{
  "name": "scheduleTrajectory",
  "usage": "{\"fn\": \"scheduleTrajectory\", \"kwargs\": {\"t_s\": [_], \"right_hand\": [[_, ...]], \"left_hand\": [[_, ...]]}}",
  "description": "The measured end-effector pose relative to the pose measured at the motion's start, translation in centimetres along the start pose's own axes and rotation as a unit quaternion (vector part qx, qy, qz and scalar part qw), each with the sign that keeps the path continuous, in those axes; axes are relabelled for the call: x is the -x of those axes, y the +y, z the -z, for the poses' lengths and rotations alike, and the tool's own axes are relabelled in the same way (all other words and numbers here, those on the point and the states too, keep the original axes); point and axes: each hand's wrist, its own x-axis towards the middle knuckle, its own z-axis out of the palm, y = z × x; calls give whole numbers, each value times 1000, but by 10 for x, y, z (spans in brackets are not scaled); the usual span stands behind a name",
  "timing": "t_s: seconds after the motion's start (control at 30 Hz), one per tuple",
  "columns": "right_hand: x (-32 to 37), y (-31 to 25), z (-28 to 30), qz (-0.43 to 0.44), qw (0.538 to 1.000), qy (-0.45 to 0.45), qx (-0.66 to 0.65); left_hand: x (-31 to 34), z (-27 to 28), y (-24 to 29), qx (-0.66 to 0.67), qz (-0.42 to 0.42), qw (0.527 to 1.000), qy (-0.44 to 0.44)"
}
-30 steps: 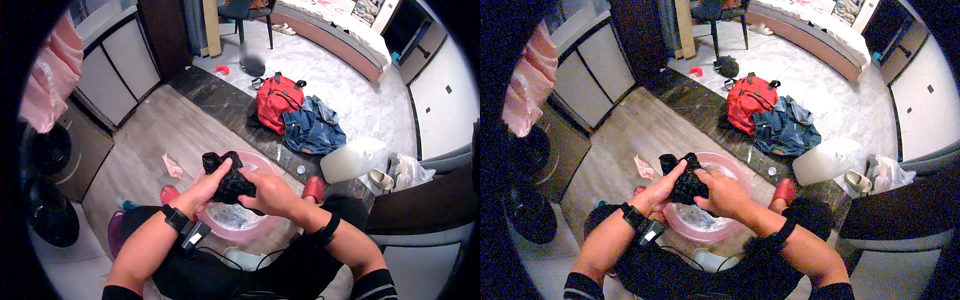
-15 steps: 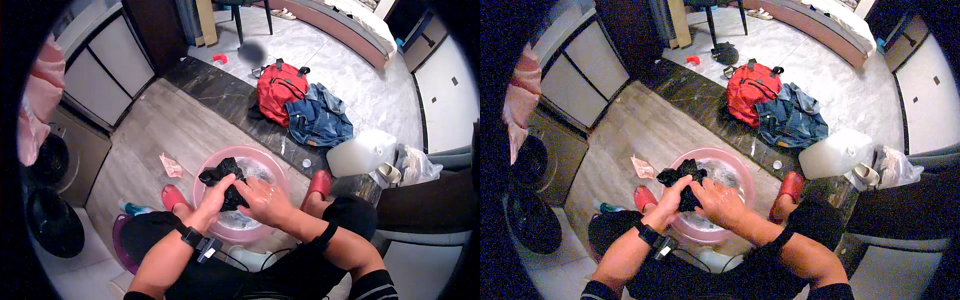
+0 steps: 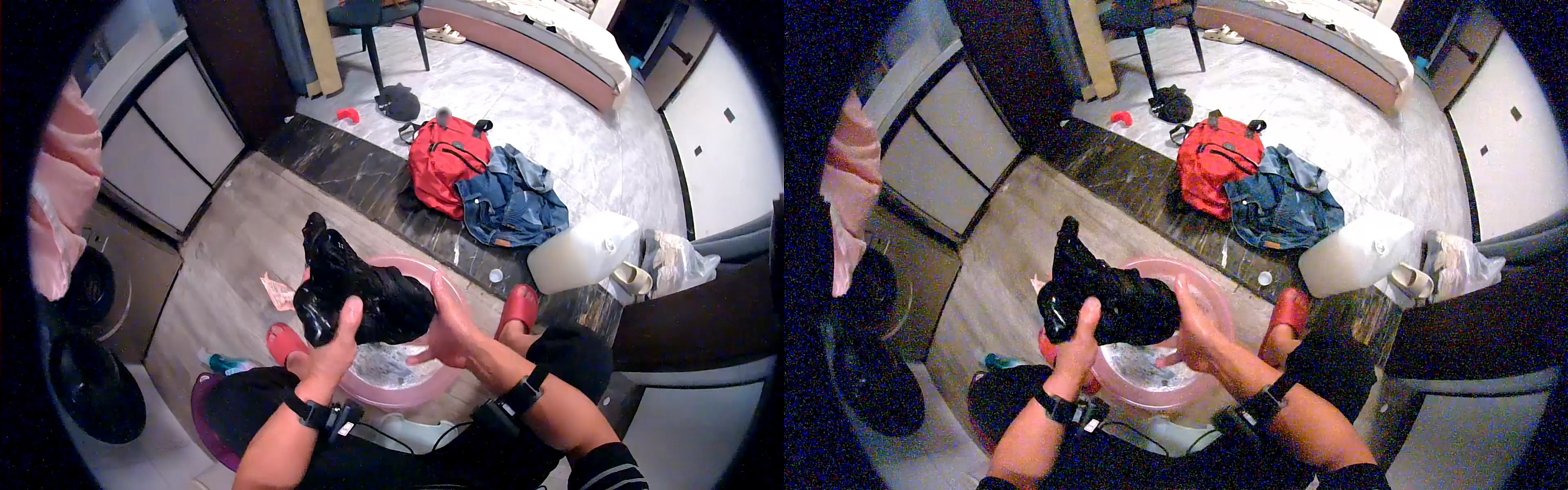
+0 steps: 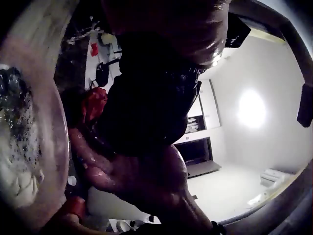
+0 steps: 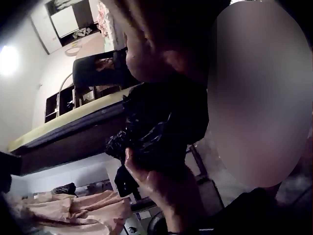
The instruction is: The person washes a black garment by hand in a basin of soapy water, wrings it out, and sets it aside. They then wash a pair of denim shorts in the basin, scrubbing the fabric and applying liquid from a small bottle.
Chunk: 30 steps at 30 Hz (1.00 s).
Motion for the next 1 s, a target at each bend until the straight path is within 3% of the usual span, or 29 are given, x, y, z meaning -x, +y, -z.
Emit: {"fn": "scheduleTrajectory", "kwargs": {"t_s": [0.1,0.17,0.23,0.27,0.33,0.43,0.5,0.6,0.7,0.73,0.83,0.97,1.0], "right_hand": [[0,2,-4,-3,996,-55,-65],[-4,2,-2,81,991,-77,-67],[-10,-1,-2,164,979,-100,-68],[-12,-2,-4,178,971,-72,-139],[-13,0,-8,228,969,56,-75],[-23,9,-6,299,932,203,35],[-28,11,-4,331,893,262,156],[-34,11,-2,377,862,250,229],[-28,6,-5,402,833,235,297],[-29,6,-5,417,819,230,321],[-27,3,-8,452,783,209,374],[-26,1,-7,493,731,164,443],[-25,1,-8,505,721,146,451]], "left_hand": [[9,-9,24,-39,-28,998,-31],[18,-13,16,-47,-4,999,-4],[21,-14,18,-93,110,989,-13],[23,-25,43,-120,159,980,-7],[24,-24,-5,-70,104,992,-36],[30,-32,-6,-59,92,993,-36],[27,-34,-10,-36,117,992,-20],[21,-33,-2,-71,22,997,-21],[18,-29,-19,64,134,989,-15],[19,-23,-25,42,195,980,-17],[20,-19,-37,176,296,939,-8],[15,-12,-47,160,366,914,-71],[16,-11,-41,196,407,888,-87]]}}
